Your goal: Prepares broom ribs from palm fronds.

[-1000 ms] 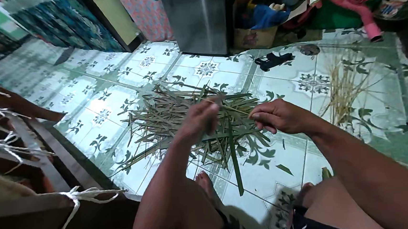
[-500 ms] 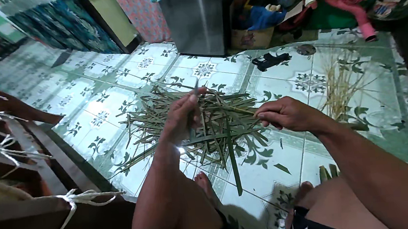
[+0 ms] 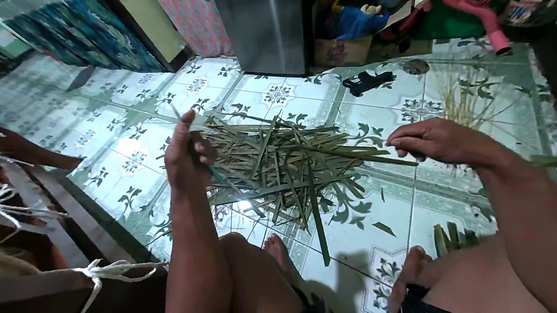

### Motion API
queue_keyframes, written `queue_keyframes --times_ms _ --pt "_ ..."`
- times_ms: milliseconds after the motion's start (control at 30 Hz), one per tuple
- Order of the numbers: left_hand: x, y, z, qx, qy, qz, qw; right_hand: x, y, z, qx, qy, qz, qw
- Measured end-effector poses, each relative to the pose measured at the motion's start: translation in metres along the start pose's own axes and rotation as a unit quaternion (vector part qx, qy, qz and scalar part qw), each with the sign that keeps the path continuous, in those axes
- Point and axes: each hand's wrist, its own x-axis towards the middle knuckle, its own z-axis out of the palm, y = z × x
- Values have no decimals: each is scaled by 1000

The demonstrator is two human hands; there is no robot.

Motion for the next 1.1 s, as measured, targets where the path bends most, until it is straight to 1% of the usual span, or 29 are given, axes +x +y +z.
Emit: queue_keyframes --times_ms 67,133,167,200,233,267,333,367,433,500,533,600,667,733,800,833,900,967,1033,1067,1100 --pt "4 7 -10 -18 105 20 994 -4 15 -16 -17 22 55 998" --pt "10 9 -19 -40 208 41 976 -7 26 -25 -12 69 99 993" --pt "11 7 -20 -35 230 41 972 -7 25 -25 -2 97 113 989" --pt "10 3 -19 -21 230 33 972 -5 20 -22 10 123 123 985" --pt "7 -4 -15 6 205 17 979 -2 11 -16 20 143 124 982" --pt "4 -11 -6 40 158 3 987 3 1 -8 29 154 117 981" --pt "-5 -29 24 110 39 -45 992 13 -18 11 54 153 80 983" --pt "-10 -39 45 136 -16 -84 987 18 -27 22 67 141 53 986" --pt "-24 -55 92 166 -123 -182 961 27 -48 43 83 99 1 992" --pt "-35 -76 121 156 -199 -251 934 32 -67 60 102 44 -30 993" --pt "-37 -83 128 143 -213 -266 929 34 -73 67 116 25 -41 992" --pt "-33 -81 131 117 -192 -258 940 37 -76 72 142 4 -50 989" --pt "-21 -69 116 81 -152 -210 963 40 -69 69 127 -1 -59 990" --pt "-8 -58 94 42 -93 -155 983 41 -58 64 79 -6 -66 995" --pt "-1 -54 78 17 -55 -115 992 40 -53 63 42 -5 -73 996" --pt "0 -56 76 11 -50 -106 993 40 -52 64 37 -6 -74 997" --pt "-7 -66 85 36 -76 -121 989 40 -55 66 51 -9 -75 996" --pt "-21 -78 108 97 -129 -175 971 39 -60 70 70 3 -96 993" --pt "-28 -83 124 113 -177 -222 952 39 -64 69 65 23 -123 990" --pt "-27 -80 124 104 -187 -226 950 38 -64 66 58 30 -134 989" --pt "-24 -74 118 85 -189 -211 955 37 -60 64 53 37 -142 988"
